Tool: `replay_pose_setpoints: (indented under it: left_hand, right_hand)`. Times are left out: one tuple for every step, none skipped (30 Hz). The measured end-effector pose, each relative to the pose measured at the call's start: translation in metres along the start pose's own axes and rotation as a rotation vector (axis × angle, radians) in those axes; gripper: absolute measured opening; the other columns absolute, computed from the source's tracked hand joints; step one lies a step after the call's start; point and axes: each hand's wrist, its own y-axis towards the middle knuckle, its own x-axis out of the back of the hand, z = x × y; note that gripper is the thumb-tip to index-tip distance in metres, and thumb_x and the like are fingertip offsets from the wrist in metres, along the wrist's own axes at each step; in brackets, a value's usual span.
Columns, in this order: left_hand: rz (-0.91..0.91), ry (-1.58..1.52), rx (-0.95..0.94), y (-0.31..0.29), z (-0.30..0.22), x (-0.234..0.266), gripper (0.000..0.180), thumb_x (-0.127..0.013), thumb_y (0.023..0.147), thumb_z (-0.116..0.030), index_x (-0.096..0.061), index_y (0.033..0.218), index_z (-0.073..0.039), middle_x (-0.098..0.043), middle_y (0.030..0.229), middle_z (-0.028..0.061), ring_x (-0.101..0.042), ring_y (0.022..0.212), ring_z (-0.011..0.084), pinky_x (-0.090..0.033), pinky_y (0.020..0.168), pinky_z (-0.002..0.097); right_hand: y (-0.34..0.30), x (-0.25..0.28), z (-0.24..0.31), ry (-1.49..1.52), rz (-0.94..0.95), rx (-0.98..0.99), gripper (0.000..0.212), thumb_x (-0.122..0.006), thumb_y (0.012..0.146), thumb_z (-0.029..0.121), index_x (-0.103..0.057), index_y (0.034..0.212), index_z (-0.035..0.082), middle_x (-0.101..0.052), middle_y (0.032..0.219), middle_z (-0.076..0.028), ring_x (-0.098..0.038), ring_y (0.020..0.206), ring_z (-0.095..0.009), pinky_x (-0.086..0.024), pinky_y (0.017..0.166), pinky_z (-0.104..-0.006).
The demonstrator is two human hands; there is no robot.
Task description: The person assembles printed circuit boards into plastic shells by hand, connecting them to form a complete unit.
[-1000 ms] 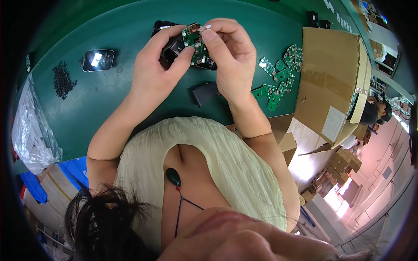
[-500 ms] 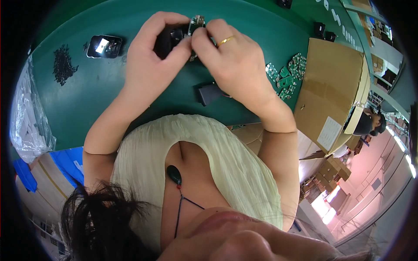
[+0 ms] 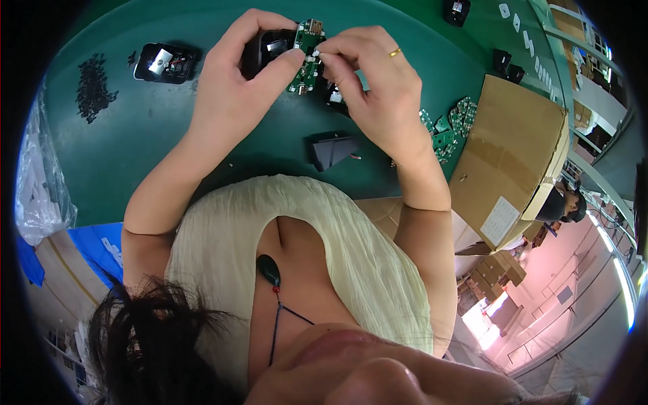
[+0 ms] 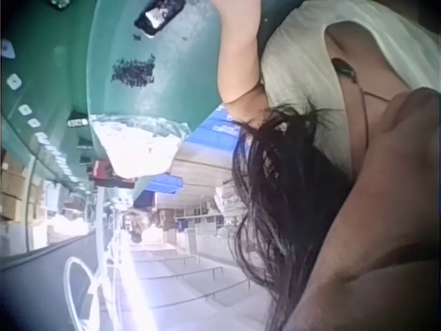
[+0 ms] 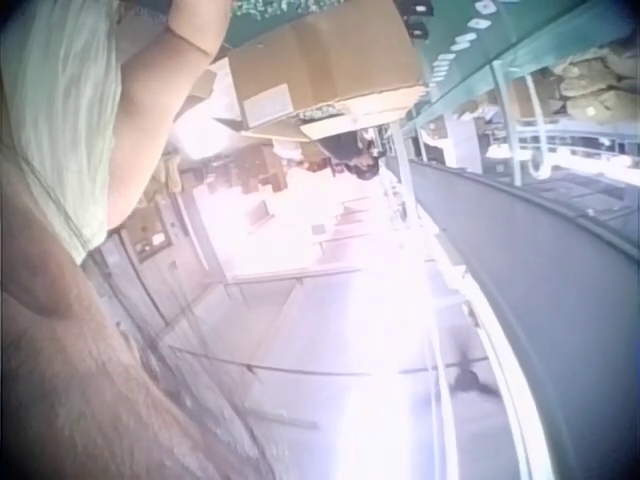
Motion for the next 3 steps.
replay_pose_setpoints:
  left_hand:
    - [-0.012, 0.014, -0.037, 0.0001, 0.0015, -0.0006, 0.024, -0.063, 0.085, -0.009, -0.058, 0.107, -0.007, -0.053, 0.072, -0.0048, -0.041, 0.054, 0.0006, -0.031, 0.047, 0.0171]
    - [-0.011, 0.015, -0.041, 0.0002, 0.0026, -0.0006, 0.024, -0.063, 0.085, -0.009, -0.058, 0.108, -0.007, -0.053, 0.072, -0.0045, -0.041, 0.055, 0.0006, -0.031, 0.047, 0.0171]
    - [-0.009, 0.017, -0.044, 0.0005, 0.0036, 0.0, 0.024, -0.063, 0.085, -0.01, -0.058, 0.108, -0.008, -0.053, 0.072, -0.0043, -0.042, 0.056, 0.0006, -0.031, 0.048, 0.0172]
  right_hand:
    - [0.002, 0.0005, 0.0008, 0.03, -0.006, -0.004, 0.018, -0.068, 0.073, -0.005, -0.058, 0.088, 0.0, -0.058, 0.082, -0.01, -0.06, 0.065, -0.024, -0.049, 0.051, -0.0297]
    - [0.0027, 0.001, 0.0015, 0.061, -0.012, -0.009, 0.019, -0.069, 0.073, -0.004, -0.059, 0.088, 0.0, -0.058, 0.082, -0.01, -0.06, 0.064, -0.022, -0.049, 0.051, -0.0286]
    - [0.0025, 0.0015, 0.0021, 0.072, 0.008, -0.037, 0.019, -0.07, 0.073, -0.003, -0.059, 0.088, 0.001, -0.059, 0.084, -0.009, -0.061, 0.066, -0.02, -0.049, 0.051, -0.0267]
